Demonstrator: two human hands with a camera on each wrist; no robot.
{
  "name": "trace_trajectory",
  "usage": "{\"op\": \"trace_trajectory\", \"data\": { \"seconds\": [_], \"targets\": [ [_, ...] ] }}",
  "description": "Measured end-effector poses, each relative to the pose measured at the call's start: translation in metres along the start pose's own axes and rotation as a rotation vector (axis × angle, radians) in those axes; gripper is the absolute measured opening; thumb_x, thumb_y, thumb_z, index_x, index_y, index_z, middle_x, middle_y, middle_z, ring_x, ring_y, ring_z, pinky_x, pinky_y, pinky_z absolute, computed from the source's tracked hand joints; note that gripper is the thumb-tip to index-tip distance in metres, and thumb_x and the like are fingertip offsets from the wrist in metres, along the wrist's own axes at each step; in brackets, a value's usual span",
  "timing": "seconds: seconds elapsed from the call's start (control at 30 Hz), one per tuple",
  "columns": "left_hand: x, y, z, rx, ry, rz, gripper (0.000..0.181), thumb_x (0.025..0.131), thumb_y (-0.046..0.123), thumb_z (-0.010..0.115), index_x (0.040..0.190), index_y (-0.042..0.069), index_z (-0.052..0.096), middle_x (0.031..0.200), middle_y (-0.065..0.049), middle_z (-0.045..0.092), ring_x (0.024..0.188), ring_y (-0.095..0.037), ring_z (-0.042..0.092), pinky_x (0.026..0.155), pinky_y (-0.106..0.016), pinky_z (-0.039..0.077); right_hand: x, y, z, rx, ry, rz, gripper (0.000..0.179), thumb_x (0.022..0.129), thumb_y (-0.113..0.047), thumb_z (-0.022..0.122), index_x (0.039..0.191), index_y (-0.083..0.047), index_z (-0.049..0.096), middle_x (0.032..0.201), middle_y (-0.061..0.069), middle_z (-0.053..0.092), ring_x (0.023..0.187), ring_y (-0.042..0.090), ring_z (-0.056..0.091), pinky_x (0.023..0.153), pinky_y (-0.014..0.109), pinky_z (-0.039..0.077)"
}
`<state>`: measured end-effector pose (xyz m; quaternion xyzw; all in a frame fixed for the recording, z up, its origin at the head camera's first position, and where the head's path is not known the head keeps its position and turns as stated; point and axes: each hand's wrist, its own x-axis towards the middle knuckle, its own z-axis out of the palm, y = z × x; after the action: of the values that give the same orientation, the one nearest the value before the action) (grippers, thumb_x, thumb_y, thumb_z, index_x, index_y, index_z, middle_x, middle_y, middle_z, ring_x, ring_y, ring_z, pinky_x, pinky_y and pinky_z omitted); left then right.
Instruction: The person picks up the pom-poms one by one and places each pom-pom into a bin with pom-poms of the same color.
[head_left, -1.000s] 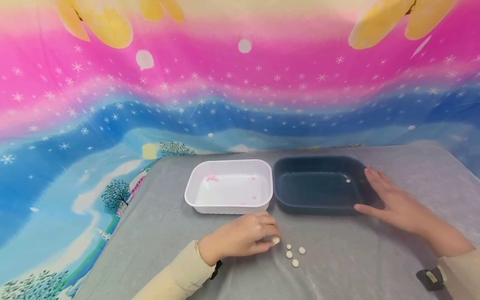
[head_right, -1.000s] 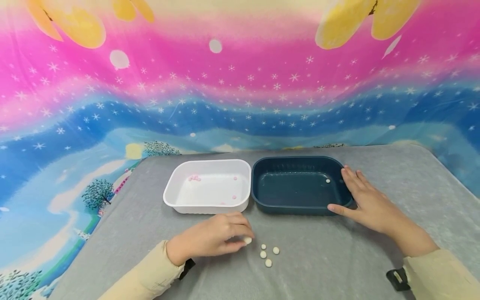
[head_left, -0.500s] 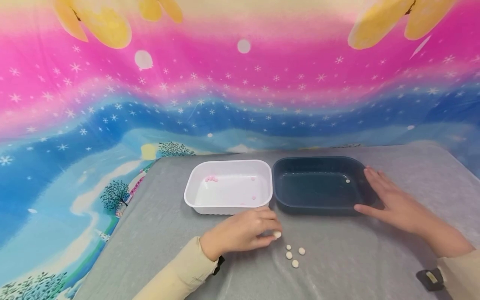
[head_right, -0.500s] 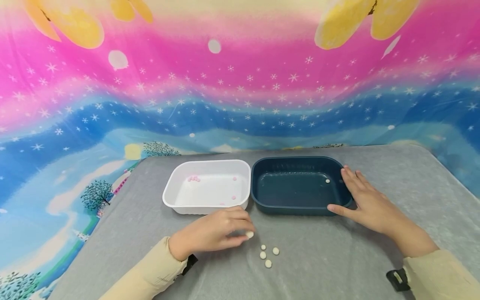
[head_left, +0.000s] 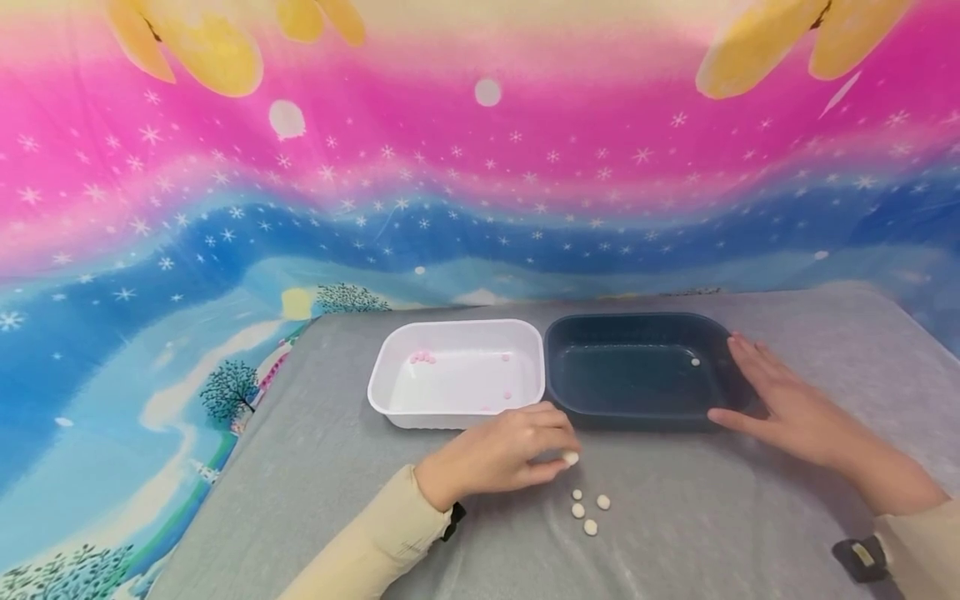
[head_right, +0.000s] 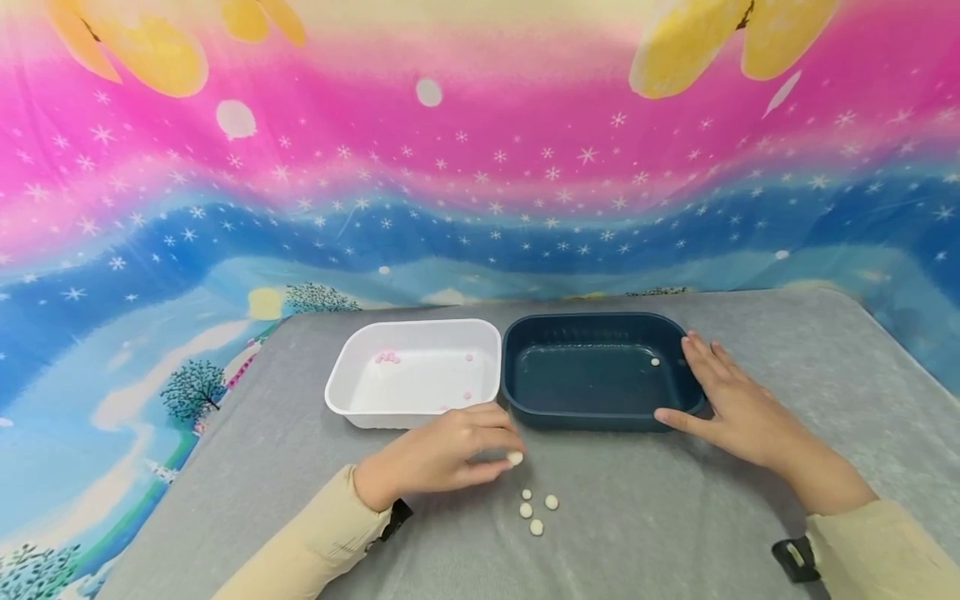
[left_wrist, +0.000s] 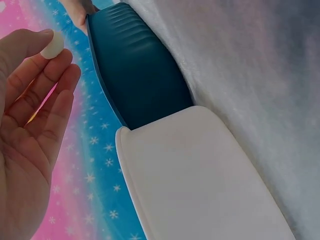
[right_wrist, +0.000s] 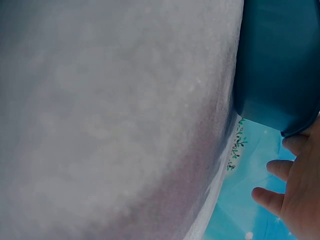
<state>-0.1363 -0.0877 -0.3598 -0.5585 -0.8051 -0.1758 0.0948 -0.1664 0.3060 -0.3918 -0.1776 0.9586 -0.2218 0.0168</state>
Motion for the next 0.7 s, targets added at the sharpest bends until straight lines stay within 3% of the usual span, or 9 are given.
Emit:
{"op": "trace_trajectory", "data": {
  "seconds": [0.27,0.5,0.7],
  "targets": [
    [0.008,-0.002,-0.001,0.018,0.002,0.023,0.013,0.094,0.014,0.066,0.104,0.011,0.074,0.1,0.004,0.068,0.095,-0.008,0.06,0.088,-0.012,0.048,0.0,0.0,0.0,-0.006,0.004,0.004,0.105,0.092,-0.046,0.067,0.16,-0.015,-0.007,0.167,0.007,-0.011,0.153,0.038,-0.011,0.111,0.076,0.009],
    [0.014,-0.005,-0.001,0.03,-0.012,-0.011,0.016,0.095,0.016,0.066,0.108,0.012,0.074,0.104,0.004,0.069,0.098,-0.008,0.06,0.092,-0.012,0.047,-0.002,0.0,0.001,-0.014,0.012,-0.01,0.105,0.092,-0.046,0.067,0.16,-0.013,-0.006,0.167,0.01,-0.01,0.153,0.04,-0.01,0.112,0.076,0.008],
    [0.017,-0.012,-0.002,0.004,0.04,-0.029,0.015,0.095,0.015,0.067,0.107,0.011,0.074,0.102,0.004,0.068,0.097,-0.008,0.06,0.09,-0.014,0.048,-0.001,0.0,0.0,-0.012,0.008,-0.01,0.105,0.092,-0.046,0.067,0.16,-0.014,-0.007,0.167,0.008,-0.012,0.153,0.038,-0.012,0.112,0.076,0.008]
  ]
}}
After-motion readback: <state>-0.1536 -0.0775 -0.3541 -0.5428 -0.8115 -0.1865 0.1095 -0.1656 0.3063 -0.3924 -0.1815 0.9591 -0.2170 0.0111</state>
